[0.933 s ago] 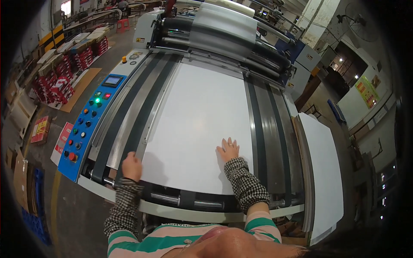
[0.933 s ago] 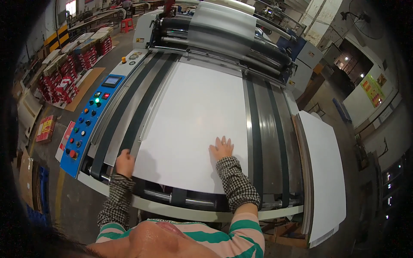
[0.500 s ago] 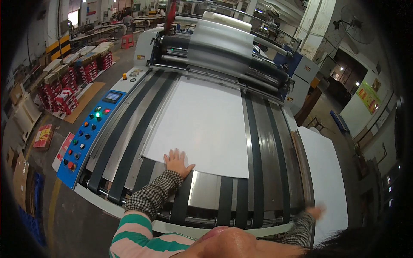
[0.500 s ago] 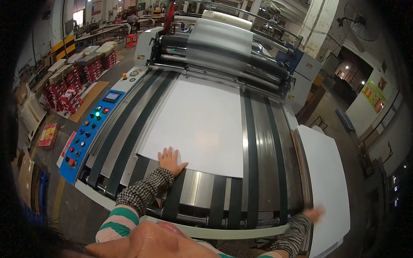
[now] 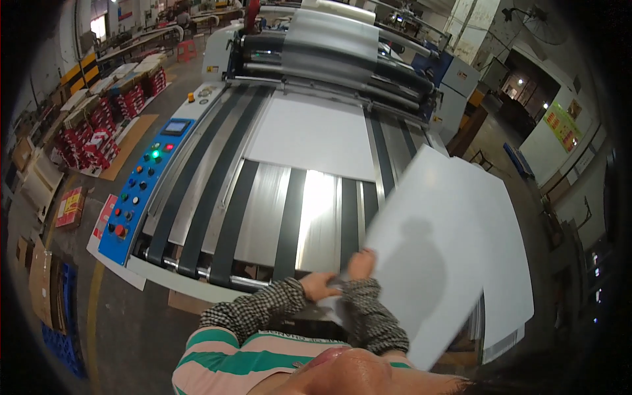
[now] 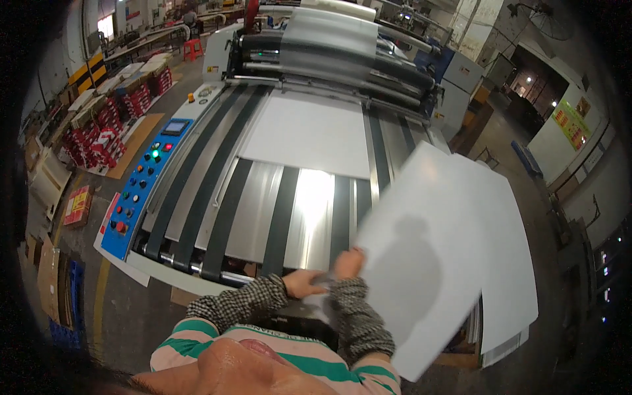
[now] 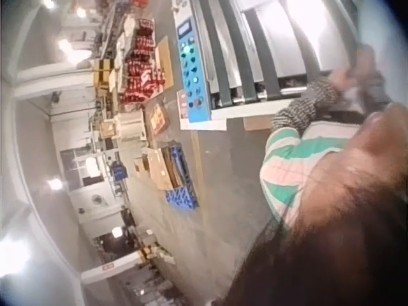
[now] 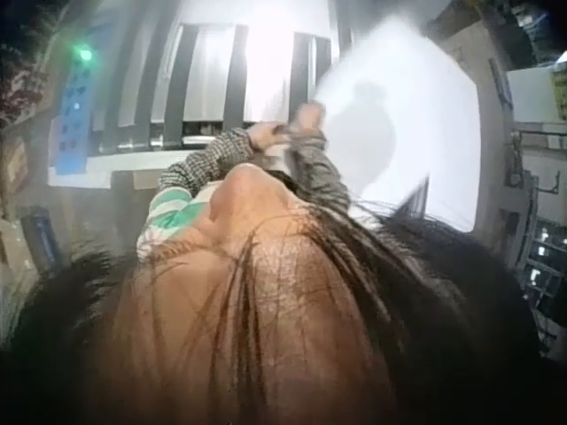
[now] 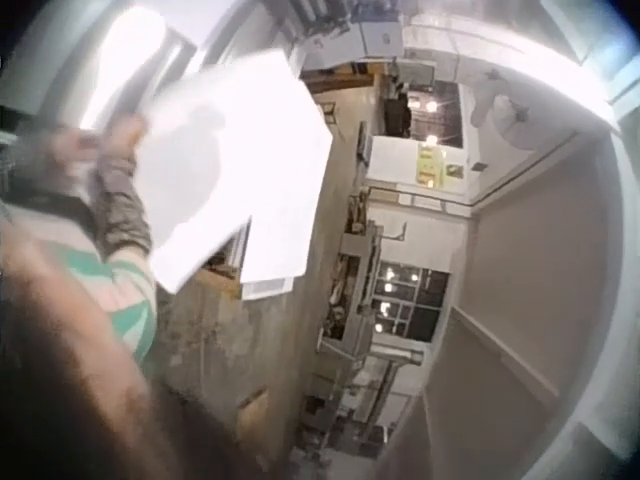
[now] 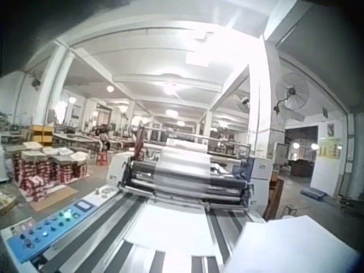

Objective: Operating a paper cutting and feeding machine to process large white sheets of material.

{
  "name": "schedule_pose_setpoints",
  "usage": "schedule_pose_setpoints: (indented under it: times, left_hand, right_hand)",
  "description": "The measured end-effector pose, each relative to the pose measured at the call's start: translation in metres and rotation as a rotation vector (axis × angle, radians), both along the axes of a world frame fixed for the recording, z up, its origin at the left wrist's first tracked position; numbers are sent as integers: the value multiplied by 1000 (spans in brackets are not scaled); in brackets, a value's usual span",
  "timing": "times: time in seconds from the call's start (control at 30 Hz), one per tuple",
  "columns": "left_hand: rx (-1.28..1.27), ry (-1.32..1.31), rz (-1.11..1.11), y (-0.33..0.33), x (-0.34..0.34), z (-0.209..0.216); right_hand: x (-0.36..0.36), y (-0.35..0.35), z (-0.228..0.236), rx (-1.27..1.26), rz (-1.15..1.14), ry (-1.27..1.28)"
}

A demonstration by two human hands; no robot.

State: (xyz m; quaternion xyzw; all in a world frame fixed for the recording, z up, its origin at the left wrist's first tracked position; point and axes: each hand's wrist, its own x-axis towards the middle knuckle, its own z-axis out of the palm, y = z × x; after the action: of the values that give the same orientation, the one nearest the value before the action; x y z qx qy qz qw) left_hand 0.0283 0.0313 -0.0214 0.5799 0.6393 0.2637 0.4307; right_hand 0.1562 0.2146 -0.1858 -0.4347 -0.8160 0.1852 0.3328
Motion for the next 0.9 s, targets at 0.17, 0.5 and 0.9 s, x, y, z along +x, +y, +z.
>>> schedule_pose_setpoints:
  times: [0.17, 0.5, 0.9]
  left_hand:
    - [22, -157, 417, -92, -86, -25]
    - [-100, -632, 926, -230, -115, -2]
    - [-112, -632, 976, -189, -178, 2]
  right_hand:
    - [-67, -113, 122, -113, 271, 154]
    - [-5, -123, 136, -155, -88, -532]
    - [-76, -58, 138, -185, 82, -617]
